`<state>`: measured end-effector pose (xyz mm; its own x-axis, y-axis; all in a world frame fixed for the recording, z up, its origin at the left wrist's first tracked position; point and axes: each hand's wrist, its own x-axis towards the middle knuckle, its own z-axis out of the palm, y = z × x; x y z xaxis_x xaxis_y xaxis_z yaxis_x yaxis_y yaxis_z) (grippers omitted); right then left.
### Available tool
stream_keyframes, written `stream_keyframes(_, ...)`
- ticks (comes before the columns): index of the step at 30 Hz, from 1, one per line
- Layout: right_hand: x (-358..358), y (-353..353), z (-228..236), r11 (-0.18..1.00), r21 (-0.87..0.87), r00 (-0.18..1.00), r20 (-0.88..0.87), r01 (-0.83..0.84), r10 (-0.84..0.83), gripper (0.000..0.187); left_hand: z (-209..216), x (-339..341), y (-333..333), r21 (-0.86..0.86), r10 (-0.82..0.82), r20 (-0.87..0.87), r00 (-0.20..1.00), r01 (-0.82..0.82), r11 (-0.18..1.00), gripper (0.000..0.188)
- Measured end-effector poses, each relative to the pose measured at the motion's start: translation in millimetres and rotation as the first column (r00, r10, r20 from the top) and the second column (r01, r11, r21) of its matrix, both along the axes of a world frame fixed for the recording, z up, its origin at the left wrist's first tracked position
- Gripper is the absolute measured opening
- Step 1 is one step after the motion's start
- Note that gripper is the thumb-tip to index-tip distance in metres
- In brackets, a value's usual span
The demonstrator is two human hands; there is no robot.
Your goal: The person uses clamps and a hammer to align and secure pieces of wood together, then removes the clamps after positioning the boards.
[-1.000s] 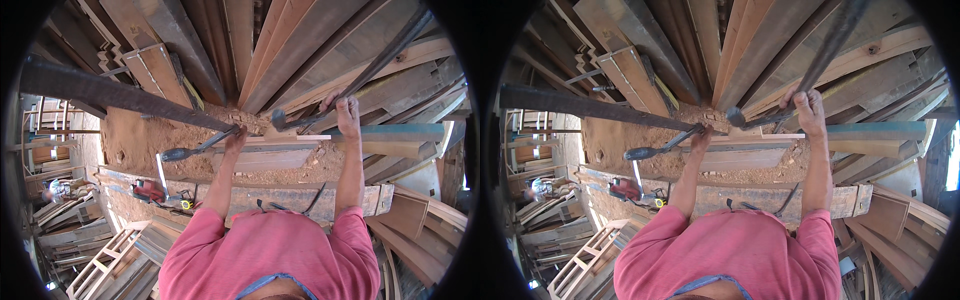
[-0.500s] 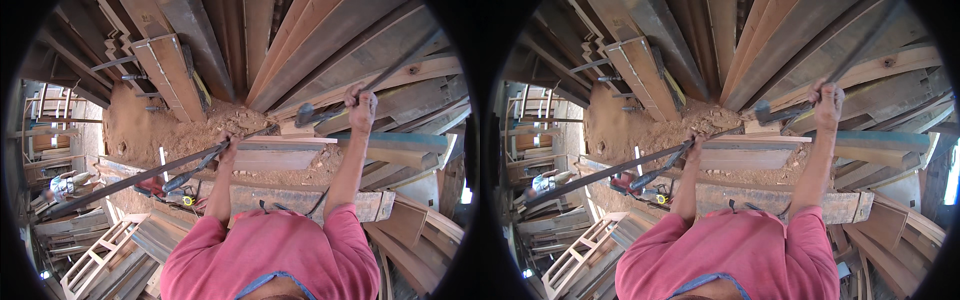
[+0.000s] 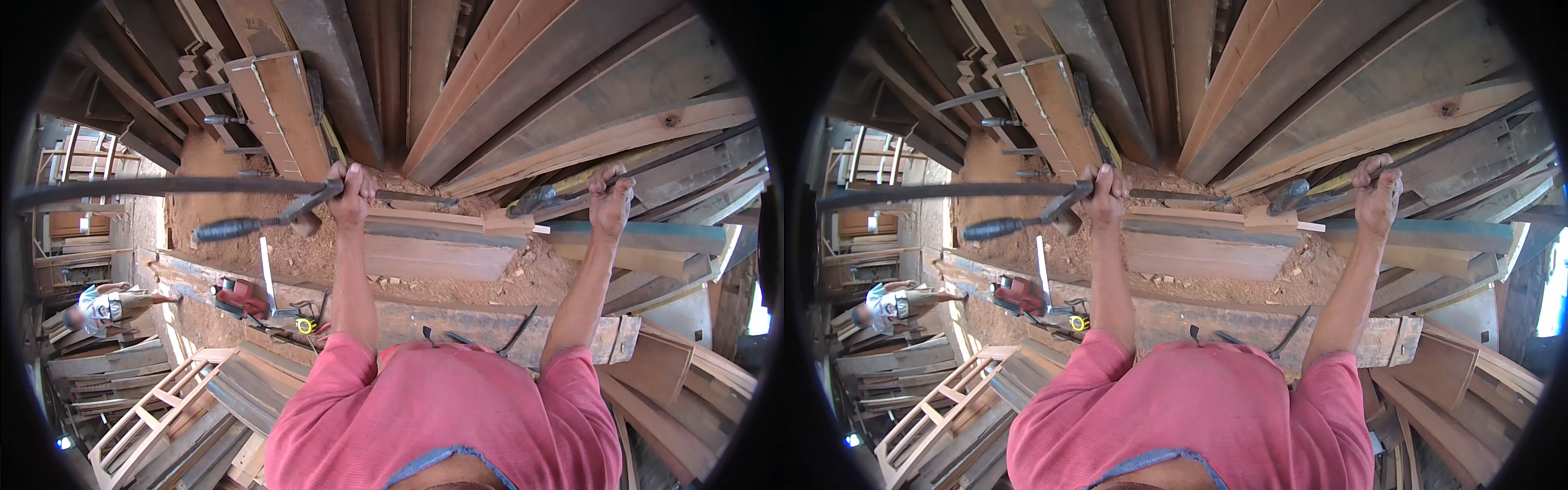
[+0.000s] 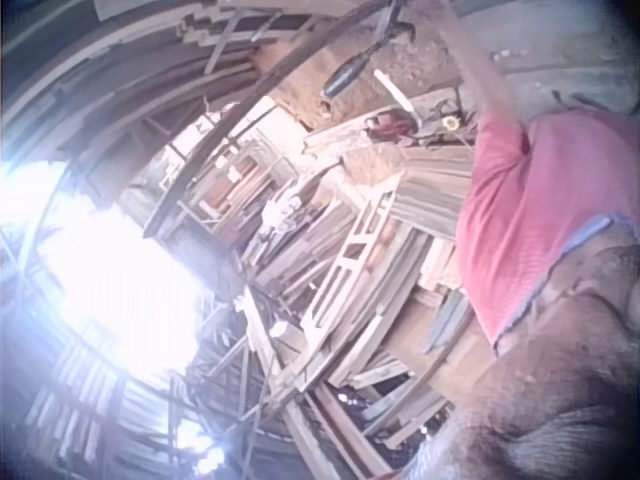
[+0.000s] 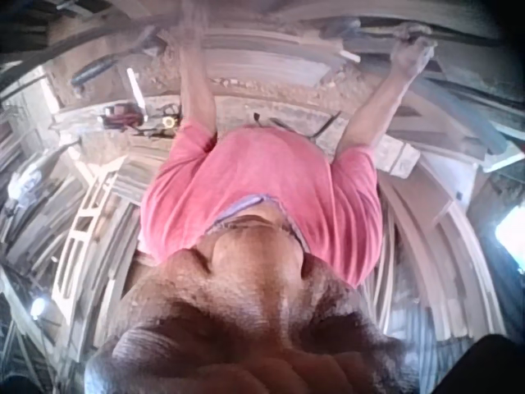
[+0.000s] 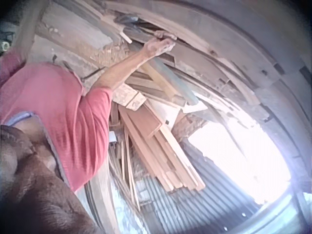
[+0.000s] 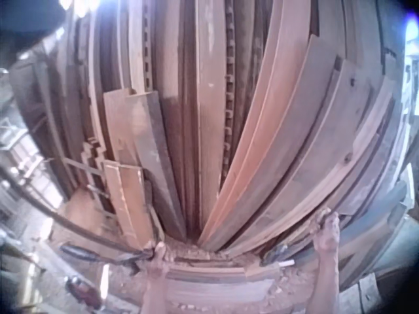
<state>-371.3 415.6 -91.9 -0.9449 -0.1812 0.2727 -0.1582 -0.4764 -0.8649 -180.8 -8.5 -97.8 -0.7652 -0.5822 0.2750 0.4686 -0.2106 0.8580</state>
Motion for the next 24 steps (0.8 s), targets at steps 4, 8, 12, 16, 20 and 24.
stream_keyframes(4, 2.5, -2.1, 1.9, 1.000, -0.008, 1.000, -0.004, 0.009, -0.009, 0.060, 23.2, -30.6, -4.8, -0.073, -0.110, 0.081, 0.991, 0.116, 0.991, 0.039)
stream_keyframes(8, 5.8, -3.3, 2.5, 1.000, -0.012, 1.000, 0.000, 0.017, -0.017, 0.061, -2.1, -60.9, -9.4, -0.073, -0.302, 0.233, 0.924, 0.326, 0.943, 0.038)
stream_keyframes(12, 4.3, 4.8, -2.9, 0.999, -0.012, 0.999, -0.020, -0.035, 0.035, 0.060, -63.4, -95.6, -15.8, -0.122, -0.387, 0.491, 0.780, 0.502, 0.856, 0.037)
stream_keyframes(16, 5.0, 3.0, -2.7, 1.000, 0.013, 1.000, 0.002, 0.023, -0.023, 0.061, -68.3, -141.2, 15.5, -0.071, -0.299, 0.582, 0.756, 0.414, 0.908, 0.027)
stream_keyframes(20, 5.1, -2.0, 1.8, 0.999, 0.024, 0.999, -0.035, 0.030, -0.029, 0.059, -44.6, -168.1, 31.8, -0.515, 0.184, 0.675, 0.714, 0.278, 0.811, 0.045)
stream_keyframes(24, 4.8, -7.7, -2.6, 0.998, 0.000, 0.998, -0.021, 0.065, -0.065, 0.055, -74.3, -156.5, 26.8, -0.738, 0.475, 0.599, 0.645, 0.213, 0.641, 0.066)
